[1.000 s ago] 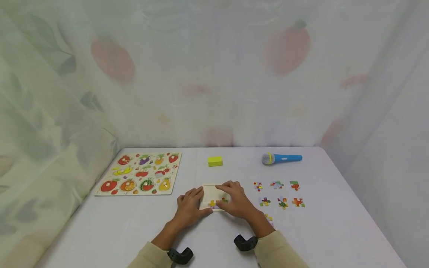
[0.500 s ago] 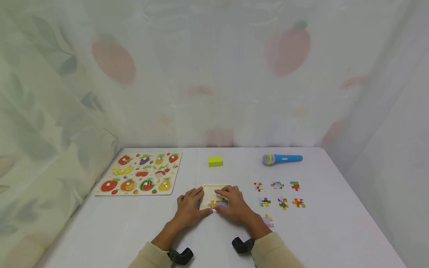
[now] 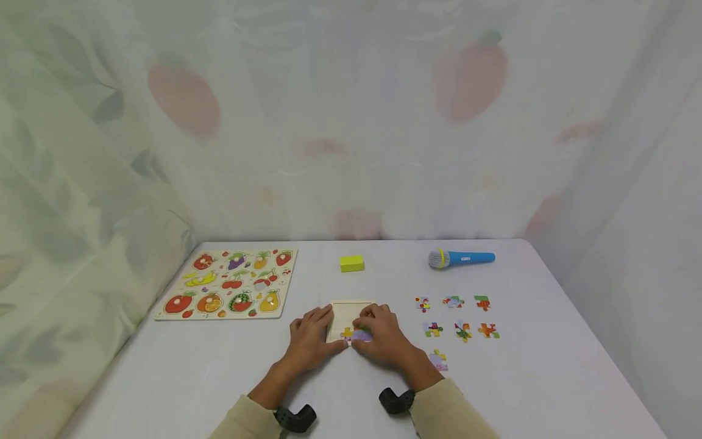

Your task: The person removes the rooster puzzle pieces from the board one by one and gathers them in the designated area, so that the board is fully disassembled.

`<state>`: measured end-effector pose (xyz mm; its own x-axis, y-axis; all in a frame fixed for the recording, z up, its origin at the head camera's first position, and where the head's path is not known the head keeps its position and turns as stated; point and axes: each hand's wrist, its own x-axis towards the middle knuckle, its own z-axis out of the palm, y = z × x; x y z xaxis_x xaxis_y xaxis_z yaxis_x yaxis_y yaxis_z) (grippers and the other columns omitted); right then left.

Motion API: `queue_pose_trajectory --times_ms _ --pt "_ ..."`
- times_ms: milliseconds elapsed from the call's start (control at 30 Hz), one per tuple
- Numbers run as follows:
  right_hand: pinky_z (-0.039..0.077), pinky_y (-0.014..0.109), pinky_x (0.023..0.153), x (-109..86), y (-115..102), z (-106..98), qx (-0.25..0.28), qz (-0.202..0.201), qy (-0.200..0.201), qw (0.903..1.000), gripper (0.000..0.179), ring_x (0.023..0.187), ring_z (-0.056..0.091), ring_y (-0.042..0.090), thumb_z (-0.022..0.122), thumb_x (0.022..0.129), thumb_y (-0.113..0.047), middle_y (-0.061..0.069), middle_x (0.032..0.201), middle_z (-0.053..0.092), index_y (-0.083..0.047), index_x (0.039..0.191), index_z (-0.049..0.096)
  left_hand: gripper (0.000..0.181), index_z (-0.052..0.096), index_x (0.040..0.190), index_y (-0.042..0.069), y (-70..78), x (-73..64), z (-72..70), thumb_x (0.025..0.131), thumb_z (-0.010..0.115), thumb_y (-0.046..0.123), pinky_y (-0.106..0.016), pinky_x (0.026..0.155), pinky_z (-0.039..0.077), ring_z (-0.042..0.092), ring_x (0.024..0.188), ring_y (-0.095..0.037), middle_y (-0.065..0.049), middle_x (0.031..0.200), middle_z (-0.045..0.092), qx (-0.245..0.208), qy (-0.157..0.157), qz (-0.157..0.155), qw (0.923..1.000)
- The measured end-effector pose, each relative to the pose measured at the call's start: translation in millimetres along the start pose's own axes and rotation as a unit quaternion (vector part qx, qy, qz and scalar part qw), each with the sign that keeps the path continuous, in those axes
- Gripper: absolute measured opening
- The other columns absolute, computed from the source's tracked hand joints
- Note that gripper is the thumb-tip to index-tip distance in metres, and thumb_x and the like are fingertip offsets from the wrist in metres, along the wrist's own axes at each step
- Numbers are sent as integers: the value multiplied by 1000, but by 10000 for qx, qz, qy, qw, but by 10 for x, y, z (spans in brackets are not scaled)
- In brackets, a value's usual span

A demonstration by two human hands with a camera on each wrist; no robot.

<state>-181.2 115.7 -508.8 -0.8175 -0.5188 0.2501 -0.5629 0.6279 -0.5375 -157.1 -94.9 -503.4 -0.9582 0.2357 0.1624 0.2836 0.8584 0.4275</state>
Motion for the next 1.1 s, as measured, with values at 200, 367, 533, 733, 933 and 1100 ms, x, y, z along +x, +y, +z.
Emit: queue_pose_trajectory --times_ms 200,367,533,733,933,1100 --pt "32 48 88 -1 -24 -6 -41 78 -77 9999 23 106 40 20 76 79 -25 -3 113 49 -19 101 71 82 52 138 3 -9 -10 8 77 73 55 -56 95 26 36 132 -32 -9 145 45 46 11 13 10000" --pt "32 48 87 -8 -33 -18 30 15 9 10000 20 105 41 22 69 81 -11 -2 113 49 -17 99 70 82 53 137 2 -8 -9 10 77 74 54 -57 95 26 37 131 -33 -10 144 45 10 39 48 10000" --pt "34 47 82 -7 -35 -17 74 -230 321 9992 23 100 43 22 62 78 -1 0 109 52 -15 95 71 82 53 138 3 -7 0 10 77 75 54 -56 95 25 36 132 -32 -9 144 45 -5 18 0 10000" --pt "34 44 78 -7 -38 -7 183 -320 547 9978 23 93 43 19 63 76 0 -2 105 54 -15 91 71 83 53 137 3 -16 2 21 76 75 54 -57 94 26 37 131 -32 -10 143 47 16 45 41 10000" --pt "33 43 78 -5 -42 2 156 -112 498 9986 23 93 42 18 65 79 1 -5 103 53 -19 91 71 82 53 137 4 -17 2 22 77 74 55 -57 95 25 37 131 -32 -9 144 46 7 45 31 10000" --pt "33 43 77 -13 -39 4 156 -132 503 9985 25 92 41 17 65 80 3 -5 101 51 -18 92 70 82 53 138 4 -18 5 22 77 74 55 -56 96 25 37 131 -31 -8 144 46 -6 44 14 10000"
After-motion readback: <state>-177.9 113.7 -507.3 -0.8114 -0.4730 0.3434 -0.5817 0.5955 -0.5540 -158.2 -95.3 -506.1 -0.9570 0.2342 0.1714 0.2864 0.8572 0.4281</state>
